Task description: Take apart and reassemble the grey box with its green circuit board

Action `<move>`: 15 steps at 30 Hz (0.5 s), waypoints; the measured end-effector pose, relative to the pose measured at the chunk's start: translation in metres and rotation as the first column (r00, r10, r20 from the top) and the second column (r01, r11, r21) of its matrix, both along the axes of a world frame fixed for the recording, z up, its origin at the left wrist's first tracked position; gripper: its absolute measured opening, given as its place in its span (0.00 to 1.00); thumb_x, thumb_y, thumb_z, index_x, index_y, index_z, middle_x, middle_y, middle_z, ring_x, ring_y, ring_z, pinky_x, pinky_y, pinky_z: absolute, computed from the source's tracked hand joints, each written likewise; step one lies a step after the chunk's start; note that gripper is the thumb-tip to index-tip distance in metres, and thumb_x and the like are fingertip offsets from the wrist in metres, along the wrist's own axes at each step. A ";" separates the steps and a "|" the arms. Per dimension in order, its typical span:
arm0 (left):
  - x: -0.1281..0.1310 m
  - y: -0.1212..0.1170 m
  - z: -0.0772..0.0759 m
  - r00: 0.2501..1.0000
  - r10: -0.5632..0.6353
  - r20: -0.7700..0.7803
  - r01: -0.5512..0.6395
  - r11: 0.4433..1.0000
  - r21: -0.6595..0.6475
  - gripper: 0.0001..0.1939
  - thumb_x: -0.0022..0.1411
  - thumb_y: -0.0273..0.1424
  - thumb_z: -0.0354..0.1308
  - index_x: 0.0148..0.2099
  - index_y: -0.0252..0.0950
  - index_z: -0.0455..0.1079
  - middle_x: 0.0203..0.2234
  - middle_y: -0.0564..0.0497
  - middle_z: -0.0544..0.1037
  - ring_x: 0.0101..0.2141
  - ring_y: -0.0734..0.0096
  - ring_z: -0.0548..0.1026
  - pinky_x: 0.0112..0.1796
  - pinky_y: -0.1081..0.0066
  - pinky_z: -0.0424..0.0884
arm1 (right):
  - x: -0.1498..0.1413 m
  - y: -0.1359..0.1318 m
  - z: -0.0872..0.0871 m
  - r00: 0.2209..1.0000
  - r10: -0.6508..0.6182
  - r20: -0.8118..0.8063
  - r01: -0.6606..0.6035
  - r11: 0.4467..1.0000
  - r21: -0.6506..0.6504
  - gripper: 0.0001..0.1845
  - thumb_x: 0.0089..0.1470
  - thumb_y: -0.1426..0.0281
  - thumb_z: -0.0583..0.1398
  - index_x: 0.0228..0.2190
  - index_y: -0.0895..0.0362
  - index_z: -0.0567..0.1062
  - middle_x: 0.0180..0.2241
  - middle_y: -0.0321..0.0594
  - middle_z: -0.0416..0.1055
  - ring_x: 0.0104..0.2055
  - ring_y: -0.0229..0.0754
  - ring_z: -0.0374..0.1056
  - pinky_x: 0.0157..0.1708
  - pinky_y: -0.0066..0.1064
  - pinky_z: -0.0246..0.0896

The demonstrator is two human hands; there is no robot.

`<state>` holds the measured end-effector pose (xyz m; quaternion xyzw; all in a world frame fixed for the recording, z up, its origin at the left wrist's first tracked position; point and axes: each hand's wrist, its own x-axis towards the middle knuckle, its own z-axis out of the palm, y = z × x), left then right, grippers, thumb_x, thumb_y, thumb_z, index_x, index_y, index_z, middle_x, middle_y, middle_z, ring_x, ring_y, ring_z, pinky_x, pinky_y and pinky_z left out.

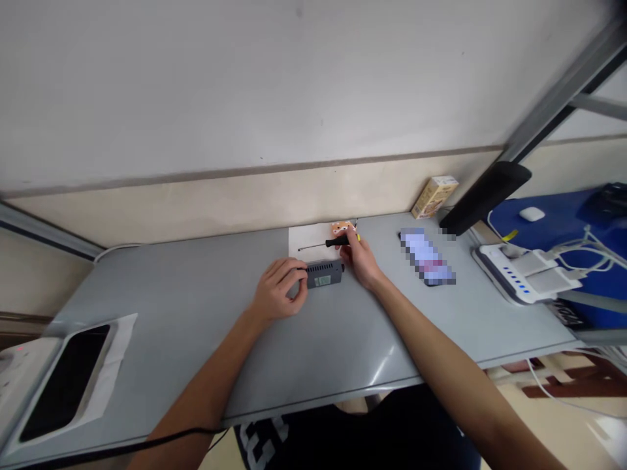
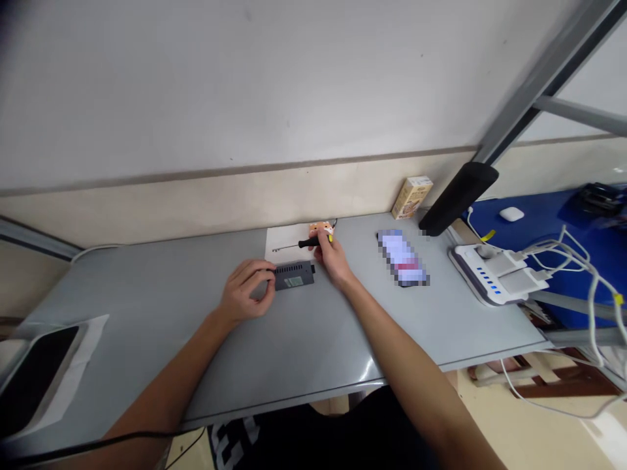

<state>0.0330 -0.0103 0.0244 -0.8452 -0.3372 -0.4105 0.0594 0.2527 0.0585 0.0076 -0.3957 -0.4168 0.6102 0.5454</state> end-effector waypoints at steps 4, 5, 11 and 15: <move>-0.010 0.002 0.004 1.000 0.000 0.014 0.000 1.000 -0.015 0.09 0.56 0.20 0.60 0.37 0.39 0.68 0.37 0.47 0.79 0.37 0.64 0.77 0.40 0.61 0.75 | 0.010 0.004 0.007 0.975 -0.041 -0.219 0.001 0.984 -0.178 0.24 0.52 0.44 0.63 0.32 0.53 0.73 0.21 0.32 0.64 0.18 0.32 0.48 0.17 0.26 0.39; -0.012 0.002 0.006 1.000 0.005 0.021 -0.004 1.000 -0.021 0.09 0.57 0.20 0.60 0.36 0.39 0.68 0.37 0.48 0.79 0.37 0.64 0.77 0.40 0.61 0.75 | 0.012 0.005 0.009 0.966 -0.058 -0.253 0.008 0.981 -0.195 0.22 0.52 0.47 0.64 0.30 0.53 0.72 0.20 0.31 0.63 0.18 0.31 0.48 0.17 0.26 0.39; -0.003 -0.003 0.015 0.995 0.062 -0.073 -0.070 0.992 -0.108 0.09 0.63 0.25 0.60 0.45 0.38 0.72 0.42 0.46 0.80 0.42 0.62 0.78 0.46 0.59 0.73 | 0.027 0.009 0.013 0.925 -0.136 -0.355 0.093 0.987 -0.135 0.12 0.48 0.61 0.63 0.23 0.55 0.68 0.21 0.32 0.65 0.17 0.30 0.47 0.15 0.27 0.40; 0.016 -0.007 0.008 0.984 0.110 -0.139 -0.119 0.991 -0.061 0.12 0.67 0.28 0.60 0.52 0.39 0.72 0.47 0.46 0.81 0.48 0.61 0.79 0.53 0.58 0.70 | 0.031 0.011 0.013 0.918 -0.177 -0.355 0.134 0.981 -0.141 0.11 0.48 0.63 0.61 0.22 0.55 0.68 0.20 0.33 0.64 0.16 0.30 0.47 0.14 0.28 0.38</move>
